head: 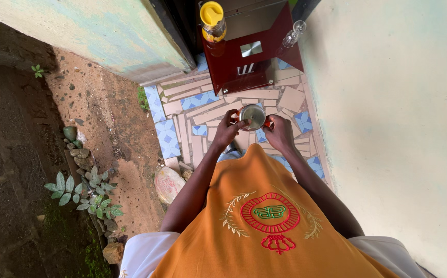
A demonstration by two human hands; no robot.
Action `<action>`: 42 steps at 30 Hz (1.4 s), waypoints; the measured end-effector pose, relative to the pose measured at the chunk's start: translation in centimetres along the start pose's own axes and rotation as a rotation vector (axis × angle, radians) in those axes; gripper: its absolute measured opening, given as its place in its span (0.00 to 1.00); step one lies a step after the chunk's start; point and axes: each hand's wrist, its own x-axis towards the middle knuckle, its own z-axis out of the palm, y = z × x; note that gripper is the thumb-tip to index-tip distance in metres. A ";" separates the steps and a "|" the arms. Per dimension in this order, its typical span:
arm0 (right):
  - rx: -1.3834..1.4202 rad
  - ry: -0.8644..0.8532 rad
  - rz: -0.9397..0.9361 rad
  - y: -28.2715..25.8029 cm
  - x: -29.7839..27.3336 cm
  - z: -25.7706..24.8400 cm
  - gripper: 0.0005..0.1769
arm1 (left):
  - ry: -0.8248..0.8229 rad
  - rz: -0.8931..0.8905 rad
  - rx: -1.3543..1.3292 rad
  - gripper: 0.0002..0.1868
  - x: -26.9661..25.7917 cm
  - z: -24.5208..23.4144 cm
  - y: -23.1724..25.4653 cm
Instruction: The person transfers a glass, a pitcher, and a mug one by one from a table onto a stand.
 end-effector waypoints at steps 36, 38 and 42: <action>-0.017 -0.177 -0.151 2.7 21.8 -12.0 0.11 | 0.201 -0.034 -0.047 0.54 15.6 7.5 11.5; 0.001 -0.184 -0.171 2.8 22.5 -12.2 0.13 | 0.207 0.001 -0.056 0.55 16.1 7.8 11.6; 0.044 -0.212 -0.196 3.0 23.1 -11.9 0.15 | 0.272 -0.006 -0.052 0.56 16.2 8.2 11.4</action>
